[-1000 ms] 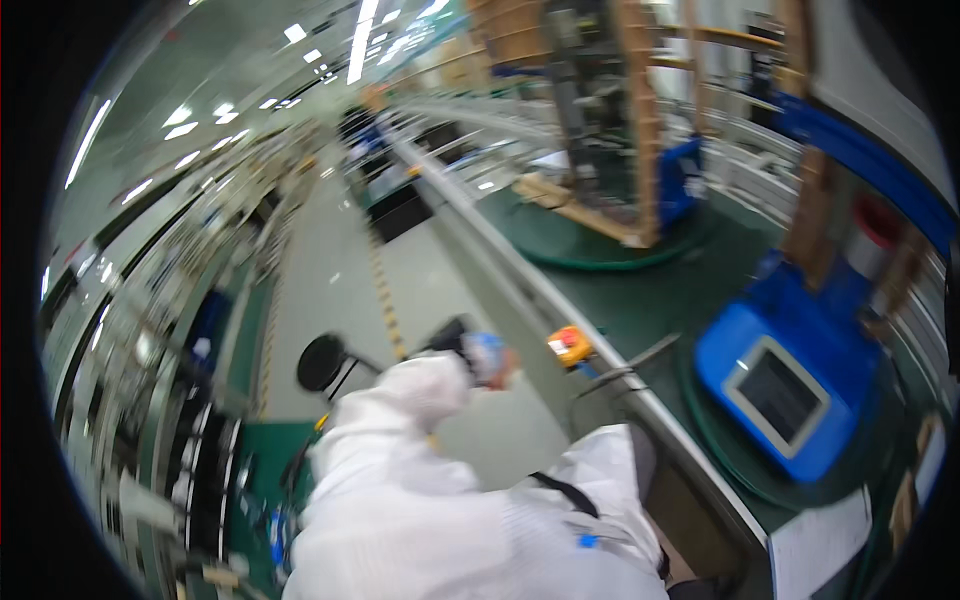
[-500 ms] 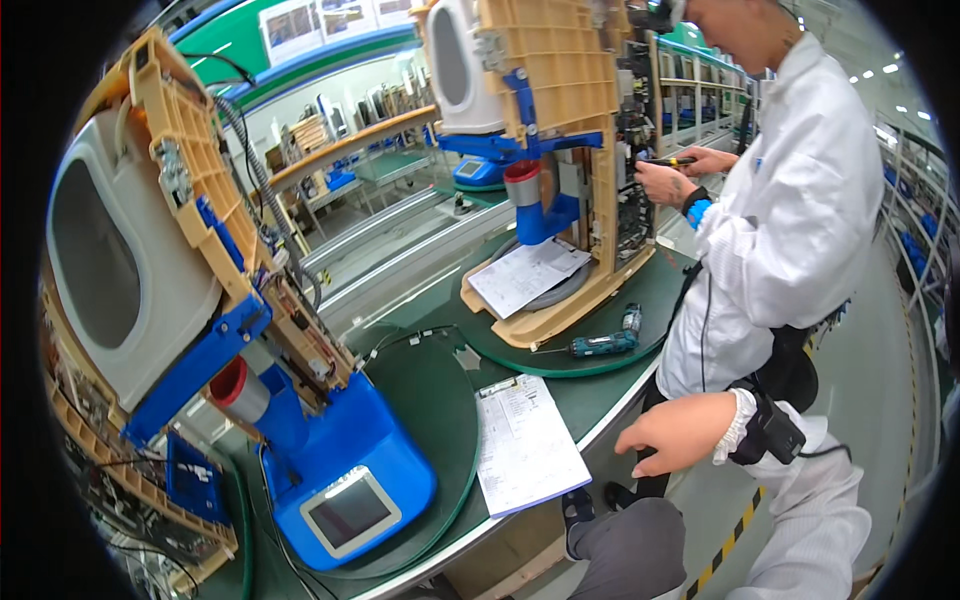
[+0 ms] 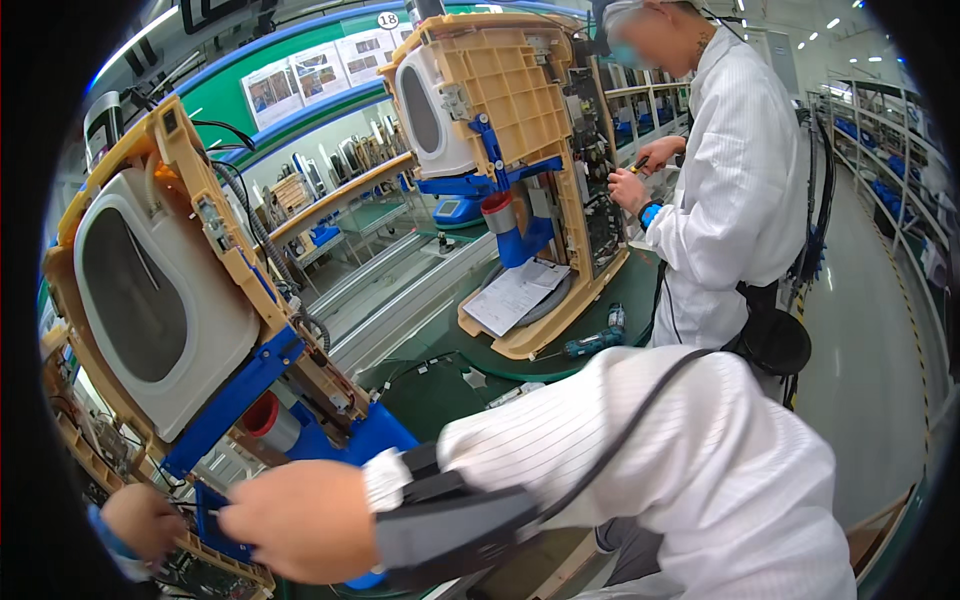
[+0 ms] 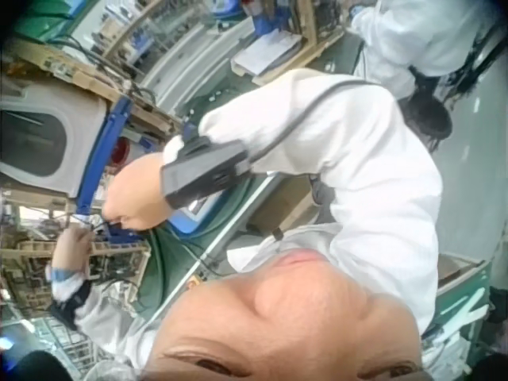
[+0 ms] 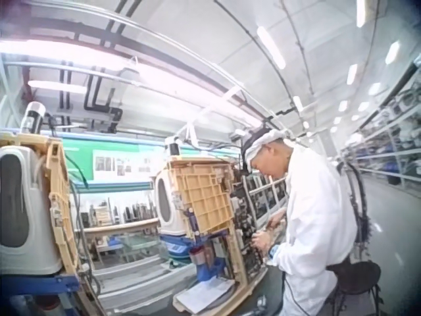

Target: Connecting wires and cables to a circuit board within an electronic device housing.

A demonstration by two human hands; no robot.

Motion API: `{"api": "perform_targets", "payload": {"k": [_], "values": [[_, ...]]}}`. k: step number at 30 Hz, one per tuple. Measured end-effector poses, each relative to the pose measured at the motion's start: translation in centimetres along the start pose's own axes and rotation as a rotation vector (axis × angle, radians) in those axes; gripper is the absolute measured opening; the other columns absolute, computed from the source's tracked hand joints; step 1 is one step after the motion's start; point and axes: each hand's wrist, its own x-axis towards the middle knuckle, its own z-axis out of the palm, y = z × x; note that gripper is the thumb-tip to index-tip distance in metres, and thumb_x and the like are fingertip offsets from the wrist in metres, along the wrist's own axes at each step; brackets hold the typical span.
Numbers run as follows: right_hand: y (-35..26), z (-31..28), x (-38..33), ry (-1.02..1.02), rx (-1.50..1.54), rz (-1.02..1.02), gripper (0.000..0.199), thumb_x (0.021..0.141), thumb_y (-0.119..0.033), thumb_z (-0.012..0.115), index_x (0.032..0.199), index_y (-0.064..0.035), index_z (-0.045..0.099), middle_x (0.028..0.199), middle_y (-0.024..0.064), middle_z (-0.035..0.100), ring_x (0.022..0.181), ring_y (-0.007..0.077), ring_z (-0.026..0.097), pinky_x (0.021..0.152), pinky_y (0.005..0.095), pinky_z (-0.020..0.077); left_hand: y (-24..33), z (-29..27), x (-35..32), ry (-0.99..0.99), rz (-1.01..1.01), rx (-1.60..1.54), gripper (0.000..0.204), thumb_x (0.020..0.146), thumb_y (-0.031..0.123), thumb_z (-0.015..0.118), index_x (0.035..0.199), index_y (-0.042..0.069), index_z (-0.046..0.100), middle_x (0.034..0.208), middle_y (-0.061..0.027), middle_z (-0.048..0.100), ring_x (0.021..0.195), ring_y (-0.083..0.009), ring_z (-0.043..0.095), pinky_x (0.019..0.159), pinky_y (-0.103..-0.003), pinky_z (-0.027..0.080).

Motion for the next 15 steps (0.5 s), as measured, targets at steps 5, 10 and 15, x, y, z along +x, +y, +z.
{"api": "perform_targets", "payload": {"k": [5, 10, 15], "values": [[-3.1, 4.6, 6.2, 0.574, -0.046, -0.249, 0.038, 0.081, -0.023, 0.068, 0.108, -0.0004, 0.054, 0.105, 0.0169, 0.053, 0.105, 0.0326, 0.052, 0.087, 0.043, 0.042, -2.9, 2.7, -4.6, 0.044, -0.058, -0.241, 0.035, 0.077, 0.031, 0.074, 0.102, 0.007, 0.068, 0.095, -0.0092, 0.071, 0.092, -0.0274, 0.068, 0.074, -0.036, 0.053], [-3.5, 4.2, 9.7, 0.396, -0.168, 0.056, 0.044, 0.079, -0.03, 0.07, 0.108, 0.0009, 0.058, 0.103, 0.0157, 0.055, 0.101, 0.0293, 0.051, 0.078, 0.0413, 0.0449, -3.1, 3.1, -3.6, 0.183, -0.017, -0.355, 0.046, 0.079, 0.039, 0.071, 0.115, 0.011, 0.061, 0.116, -0.0112, 0.053, 0.111, -0.0276, 0.049, 0.088, -0.037, 0.044], [-1.4, 3.2, 8.0, 0.36, -0.309, 0.244, 0.032, 0.078, -0.035, 0.067, 0.09, -0.0055, 0.065, 0.089, 0.0072, 0.059, 0.094, 0.0241, 0.053, 0.079, 0.0393, 0.0427, -3.5, 2.8, -1.4, 0.516, 0.17, -0.498, 0.058, 0.081, 0.047, 0.068, 0.127, 0.015, 0.055, 0.138, -0.0132, 0.036, 0.13, -0.0278, 0.029, 0.101, -0.039, 0.035]]}}
